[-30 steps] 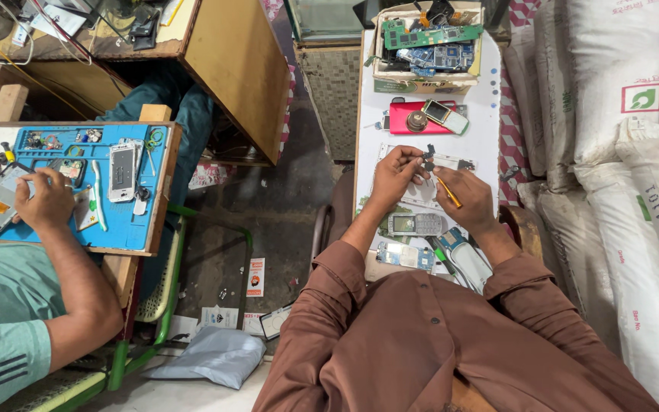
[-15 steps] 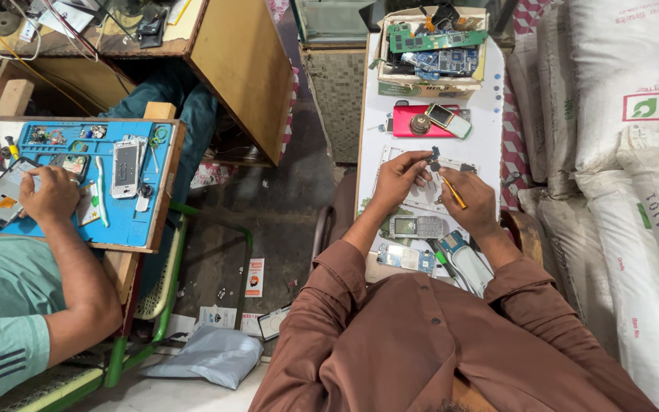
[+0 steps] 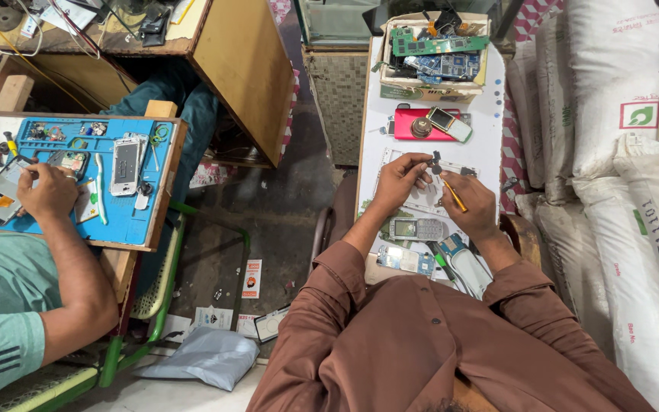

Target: The person sits at a repair bench and uses a screwdriver to work on a small disassembled phone component, holding the part in one hand while turning the screwdriver with the other. The person continues working on the small phone part throughout the episode.

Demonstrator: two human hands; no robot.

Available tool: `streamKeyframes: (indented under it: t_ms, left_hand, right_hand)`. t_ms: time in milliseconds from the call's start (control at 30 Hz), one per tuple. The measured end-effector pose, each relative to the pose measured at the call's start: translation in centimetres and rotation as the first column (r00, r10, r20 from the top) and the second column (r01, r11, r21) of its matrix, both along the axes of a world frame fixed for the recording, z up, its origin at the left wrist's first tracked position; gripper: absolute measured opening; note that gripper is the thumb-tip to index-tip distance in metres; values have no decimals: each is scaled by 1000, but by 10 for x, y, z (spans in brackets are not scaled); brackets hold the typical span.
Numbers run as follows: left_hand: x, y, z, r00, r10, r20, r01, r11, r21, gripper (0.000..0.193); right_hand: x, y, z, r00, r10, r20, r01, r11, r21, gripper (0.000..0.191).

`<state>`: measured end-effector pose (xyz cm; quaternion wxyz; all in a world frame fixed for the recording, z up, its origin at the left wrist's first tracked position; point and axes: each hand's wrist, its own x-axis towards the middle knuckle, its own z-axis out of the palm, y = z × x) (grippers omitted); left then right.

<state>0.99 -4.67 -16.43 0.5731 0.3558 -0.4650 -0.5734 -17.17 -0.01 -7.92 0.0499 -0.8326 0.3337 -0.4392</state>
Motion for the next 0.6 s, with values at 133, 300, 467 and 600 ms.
streamKeyframes:
  t_ms: [133,300,467,600]
  left_hand:
    - [2,0,2,999,3,34,-3,1000,-3,24]
    - [5,-1,6,999,0,38,0,1000,-13,24]
    - [5,-2,11,999,-5,46,6,1000,-25,21]
    - [2,-1,14,996,4,93,-1,1000,-31,20]
  right_hand:
    - [1,-1,0,1000,6,2,-6,1000,1,33]
    - [3,-3,0,1000,-6,-5,6,1000,-3,32]
    - [3,-6,1,1000,-4,-11,4,1000,-14,33]
    - [-2,-5,2,1000,5,-20,-5,1000,-16,33]
